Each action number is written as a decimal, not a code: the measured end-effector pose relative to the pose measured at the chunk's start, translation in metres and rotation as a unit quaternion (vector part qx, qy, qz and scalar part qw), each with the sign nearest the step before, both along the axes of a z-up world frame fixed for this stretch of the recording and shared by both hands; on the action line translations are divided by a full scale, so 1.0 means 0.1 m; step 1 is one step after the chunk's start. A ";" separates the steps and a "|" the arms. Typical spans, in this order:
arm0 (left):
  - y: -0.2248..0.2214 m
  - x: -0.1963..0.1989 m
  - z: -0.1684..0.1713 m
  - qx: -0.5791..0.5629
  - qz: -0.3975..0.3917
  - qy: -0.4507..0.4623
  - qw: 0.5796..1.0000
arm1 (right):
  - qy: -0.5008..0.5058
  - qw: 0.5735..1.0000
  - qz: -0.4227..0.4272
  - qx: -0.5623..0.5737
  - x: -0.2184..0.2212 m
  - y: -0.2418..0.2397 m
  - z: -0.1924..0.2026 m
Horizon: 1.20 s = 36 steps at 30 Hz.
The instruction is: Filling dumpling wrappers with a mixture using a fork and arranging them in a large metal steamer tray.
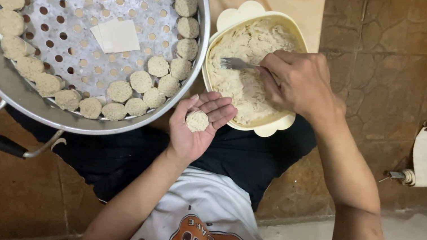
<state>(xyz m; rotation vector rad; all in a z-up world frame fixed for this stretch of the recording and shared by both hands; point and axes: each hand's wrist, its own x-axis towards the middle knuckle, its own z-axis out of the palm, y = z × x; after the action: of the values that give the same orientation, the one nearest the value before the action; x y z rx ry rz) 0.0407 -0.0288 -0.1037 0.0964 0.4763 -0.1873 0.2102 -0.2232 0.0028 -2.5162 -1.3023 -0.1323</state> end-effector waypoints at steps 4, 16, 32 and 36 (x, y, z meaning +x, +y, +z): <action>0.00 0.00 0.01 0.003 0.000 0.000 1.000 | 0.026 1.000 -0.009 0.006 -0.03 -0.04 -0.03; 0.03 0.03 0.24 -0.014 0.005 0.020 1.000 | 0.137 0.982 -0.081 0.097 -0.26 -0.22 0.37; 0.12 -0.23 1.05 -0.004 0.085 -0.110 0.990 | -0.053 0.995 0.033 0.081 -1.37 0.21 1.12; 0.14 -0.30 1.18 -0.001 0.097 -0.092 0.991 | -0.148 0.988 0.006 0.043 -1.58 0.21 1.17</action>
<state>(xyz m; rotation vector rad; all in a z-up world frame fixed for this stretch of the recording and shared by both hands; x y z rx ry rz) 0.0104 -0.0148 0.0141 0.0644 0.2985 0.0114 0.0525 -0.2025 0.1194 -2.4834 -1.3842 -0.5650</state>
